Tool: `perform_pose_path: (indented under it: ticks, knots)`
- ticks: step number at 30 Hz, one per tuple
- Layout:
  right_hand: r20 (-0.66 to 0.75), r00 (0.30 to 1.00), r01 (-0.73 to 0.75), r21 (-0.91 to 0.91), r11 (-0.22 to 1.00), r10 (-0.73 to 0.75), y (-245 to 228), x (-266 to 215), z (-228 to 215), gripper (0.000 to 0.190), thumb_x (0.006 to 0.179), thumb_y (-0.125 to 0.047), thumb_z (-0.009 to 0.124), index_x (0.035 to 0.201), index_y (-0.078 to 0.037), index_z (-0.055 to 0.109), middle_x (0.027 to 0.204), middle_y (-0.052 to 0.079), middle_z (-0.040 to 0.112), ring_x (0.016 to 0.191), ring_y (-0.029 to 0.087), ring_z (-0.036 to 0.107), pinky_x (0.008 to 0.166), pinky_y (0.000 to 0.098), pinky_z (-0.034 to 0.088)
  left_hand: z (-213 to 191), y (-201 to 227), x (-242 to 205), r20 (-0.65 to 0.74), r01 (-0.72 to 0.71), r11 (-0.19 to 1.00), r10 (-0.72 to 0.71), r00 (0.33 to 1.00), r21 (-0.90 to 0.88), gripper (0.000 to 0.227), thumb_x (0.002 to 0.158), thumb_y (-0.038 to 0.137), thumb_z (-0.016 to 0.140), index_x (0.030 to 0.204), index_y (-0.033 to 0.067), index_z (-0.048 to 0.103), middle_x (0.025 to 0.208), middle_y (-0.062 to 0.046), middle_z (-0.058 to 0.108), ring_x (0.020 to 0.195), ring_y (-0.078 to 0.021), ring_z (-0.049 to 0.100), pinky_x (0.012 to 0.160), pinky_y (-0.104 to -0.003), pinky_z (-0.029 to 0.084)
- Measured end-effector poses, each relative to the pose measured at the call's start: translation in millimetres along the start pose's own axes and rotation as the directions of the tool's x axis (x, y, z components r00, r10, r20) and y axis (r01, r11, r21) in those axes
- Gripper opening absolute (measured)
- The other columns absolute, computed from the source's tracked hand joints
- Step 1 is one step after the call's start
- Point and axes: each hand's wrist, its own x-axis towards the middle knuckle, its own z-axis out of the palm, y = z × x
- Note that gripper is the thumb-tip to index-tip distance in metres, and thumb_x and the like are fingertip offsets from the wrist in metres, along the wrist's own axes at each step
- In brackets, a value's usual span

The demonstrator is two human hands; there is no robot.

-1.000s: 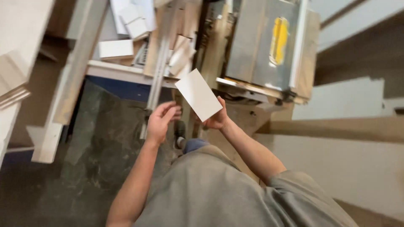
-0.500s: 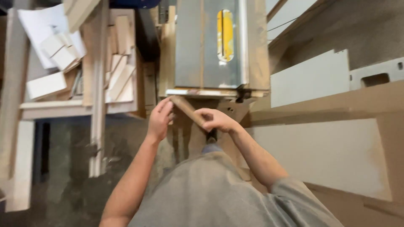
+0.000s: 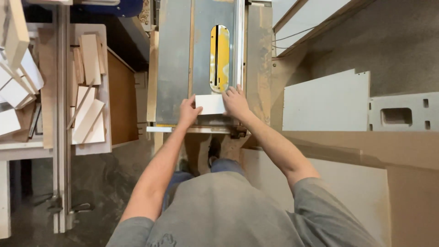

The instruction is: Inspecting and aligning small wood pieces on a table saw surface

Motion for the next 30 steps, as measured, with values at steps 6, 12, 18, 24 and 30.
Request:
perform_pose_path:
  ticks: [6,12,18,24,30]
  knots:
    - [0.134,0.989,-0.056,-0.102,0.993,0.070,9,28,-13,0.086,0.057,-0.056,0.094,0.124,-0.007,0.072,0.122,0.013,0.074,0.140,0.032,0.050,0.124,0.0545,0.020,-6,50,24,0.182,-0.099,0.967,0.057,0.982,0.233,0.084,0.073,0.018,0.091,0.146,0.0019,0.055,0.119,-0.025,0.063,0.116,-0.0458,0.065,0.099,-0.052,0.057]
    - [0.201,0.970,-0.109,-0.151,0.983,0.138,-5,35,-24,0.098,0.052,-0.052,0.097,0.132,-0.004,0.067,0.125,0.013,0.074,0.146,0.033,0.044,0.126,0.0552,0.013,-17,50,32,0.289,-0.186,0.935,0.096,0.952,0.303,0.095,0.068,0.018,0.095,0.148,0.0014,0.048,0.127,-0.025,0.056,0.119,-0.0460,0.064,0.098,-0.051,0.058]
    - [0.259,0.956,-0.108,-0.122,0.987,0.136,4,42,-5,0.087,0.057,-0.047,0.095,0.129,-0.006,0.070,0.127,0.012,0.073,0.147,0.031,0.043,0.127,0.0534,0.012,-24,61,46,0.432,-0.297,0.876,0.117,0.894,0.379,0.105,0.063,0.021,0.097,0.150,-0.0043,0.044,0.130,-0.028,0.054,0.117,-0.0503,0.064,0.097,-0.052,0.059]
    - [0.267,0.955,-0.103,-0.124,0.987,0.133,23,59,18,0.083,0.059,-0.043,0.093,0.130,-0.006,0.069,0.130,0.010,0.072,0.148,0.030,0.043,0.128,0.0518,0.009,-12,46,79,0.485,-0.328,0.862,0.112,0.867,0.387,0.112,0.060,0.017,0.098,0.153,-0.0062,0.040,0.131,-0.028,0.051,0.118,-0.0507,0.064,0.096,-0.053,0.059]
    - [0.142,0.986,-0.082,-0.073,0.994,0.091,39,79,15,0.073,0.058,-0.031,0.090,0.121,-0.001,0.072,0.121,0.016,0.075,0.141,0.034,0.050,0.127,0.0516,0.016,-17,67,102,0.469,-0.335,0.846,0.116,0.875,0.415,0.111,0.059,0.016,0.099,0.151,-0.0078,0.042,0.128,-0.027,0.053,0.117,-0.0510,0.064,0.096,-0.051,0.059]
